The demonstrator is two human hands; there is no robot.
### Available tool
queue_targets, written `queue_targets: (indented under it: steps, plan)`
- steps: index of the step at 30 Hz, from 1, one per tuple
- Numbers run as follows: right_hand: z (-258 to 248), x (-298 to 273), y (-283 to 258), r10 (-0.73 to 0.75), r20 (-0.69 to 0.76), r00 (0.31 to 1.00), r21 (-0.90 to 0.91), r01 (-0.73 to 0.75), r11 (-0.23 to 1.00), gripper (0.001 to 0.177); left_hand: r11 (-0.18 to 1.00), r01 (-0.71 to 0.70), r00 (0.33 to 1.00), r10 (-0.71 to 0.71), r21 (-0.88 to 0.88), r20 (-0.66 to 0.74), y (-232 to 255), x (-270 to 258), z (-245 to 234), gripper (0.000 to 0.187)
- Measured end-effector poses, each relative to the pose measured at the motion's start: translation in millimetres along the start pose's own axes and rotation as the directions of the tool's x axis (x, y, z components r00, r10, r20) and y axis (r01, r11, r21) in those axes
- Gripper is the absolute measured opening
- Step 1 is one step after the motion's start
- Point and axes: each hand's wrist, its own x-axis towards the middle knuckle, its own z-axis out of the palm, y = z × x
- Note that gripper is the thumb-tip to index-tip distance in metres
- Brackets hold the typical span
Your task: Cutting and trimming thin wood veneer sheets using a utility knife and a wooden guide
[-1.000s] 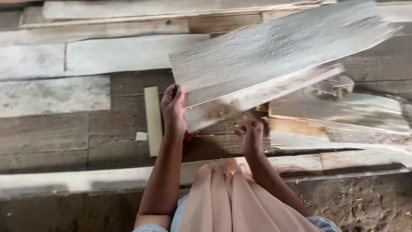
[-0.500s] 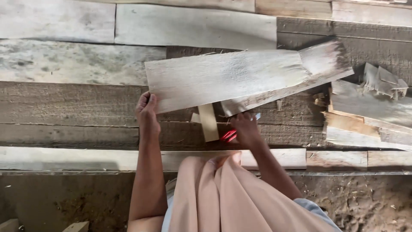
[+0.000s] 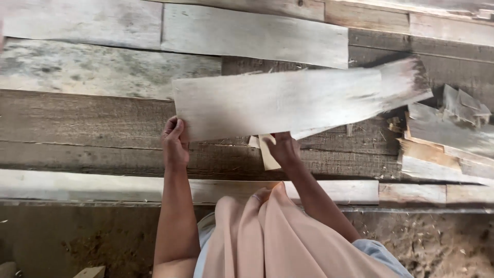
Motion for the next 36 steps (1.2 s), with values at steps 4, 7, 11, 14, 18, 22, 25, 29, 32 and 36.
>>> queue_targets:
  steps: [4,7,11,14,18,22,25,29,32,36]
  plan:
    - [-51.6,-19.0,-57.5,0.041,0.077,0.996,0.024,-0.043,0.999,0.057,0.991,0.019,1.000,-0.018,0.131,-0.009,-3.4,-3.6,-30.0,0.014]
    - [-47.7,-11.3,-46.8,0.131,0.007,0.991,0.101,-0.131,0.986,0.052,0.994,0.073,0.993,-0.065,0.078,-0.098,0.5,-10.0,-44.3,0.019]
    - [-82.4,-19.7,-30.5,0.227,0.115,0.967,0.031,-0.232,0.972,0.060,0.989,0.072,0.980,-0.047,0.126,-0.193,11.0,-13.9,-65.2,0.017]
    - [-80.3,-18.1,15.0,0.361,0.083,0.929,0.038,-0.365,0.930,0.061,0.982,0.044,0.967,0.004,0.181,-0.256,13.1,-8.6,-87.7,0.013]
    - [-93.0,-19.3,68.9,0.458,-0.125,0.880,0.156,-0.438,0.885,0.089,0.958,-0.002,0.925,0.111,0.288,-0.363,25.9,-9.6,-110.2,0.010]
    - [-89.6,-15.2,120.4,0.497,-0.197,0.845,0.228,-0.454,0.861,0.095,0.911,-0.043,0.890,0.222,0.410,-0.399,24.6,8.2,-129.5,0.013]
    - [-98.6,-20.3,123.6,0.491,-0.340,0.802,0.339,-0.383,0.859,0.091,0.783,-0.051,0.858,0.352,0.620,-0.374,9.9,18.2,-150.1,0.015]
    - [-104.2,-25.4,64.3,0.242,-0.493,0.836,0.315,-0.088,0.945,0.063,0.290,0.204,0.757,0.558,0.935,-0.339,4.6,38.1,-123.2,0.021]
    - [-88.3,-32.2,7.4,0.050,-0.500,0.865,0.270,0.100,0.958,0.054,0.273,-0.044,0.799,0.588,0.961,-0.131,-18.6,46.0,-37.6,0.027]
    - [-68.2,-33.4,-39.8,-0.025,-0.141,0.990,0.214,0.055,0.975,0.094,-0.457,-0.596,0.407,0.538,0.661,0.738,-99.7,59.3,72.4,0.054]
